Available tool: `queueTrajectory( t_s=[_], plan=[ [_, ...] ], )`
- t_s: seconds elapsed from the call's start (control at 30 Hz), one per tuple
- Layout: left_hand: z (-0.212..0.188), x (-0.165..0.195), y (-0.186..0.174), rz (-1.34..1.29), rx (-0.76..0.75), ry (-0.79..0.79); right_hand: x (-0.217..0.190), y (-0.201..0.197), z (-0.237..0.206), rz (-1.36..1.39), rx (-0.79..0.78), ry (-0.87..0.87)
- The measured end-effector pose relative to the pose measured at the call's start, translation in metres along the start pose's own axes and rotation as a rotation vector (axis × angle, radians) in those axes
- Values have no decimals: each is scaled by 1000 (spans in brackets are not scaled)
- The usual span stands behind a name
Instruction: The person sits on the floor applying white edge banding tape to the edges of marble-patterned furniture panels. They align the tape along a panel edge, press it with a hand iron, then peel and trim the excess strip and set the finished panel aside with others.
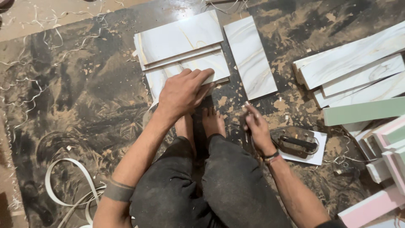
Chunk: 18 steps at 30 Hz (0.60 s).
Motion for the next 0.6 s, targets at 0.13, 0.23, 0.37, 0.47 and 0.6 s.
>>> queueTrajectory(
  t_s=[0.13,0.23,0.37,0.47,0.6],
  plan=[
    [1,3,-1,-15,-23,-19,-100,28,-5,655,-448,-94],
    [0,3,-4,1,-4,-6,-145,46,-17,805,-613,-80],
    [-3,4,-7,-9,30,0,-162,58,-21,785,-592,-43],
    [-5,4,-8,-11,28,-23,-157,57,-15,584,-576,-117],
    [-3,3,-9,-18,31,-12,-133,48,-10,448,-412,-10]
  ],
)
Point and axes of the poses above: each hand's wrist, its own z-axis towards the middle knuckle, its own y-axis out of the palm, x = y × z, the point moved 5 cm from there along z, towards the middle knuckle, and after that the axes turned 11 degrees about -z, right-handed, at the moved point
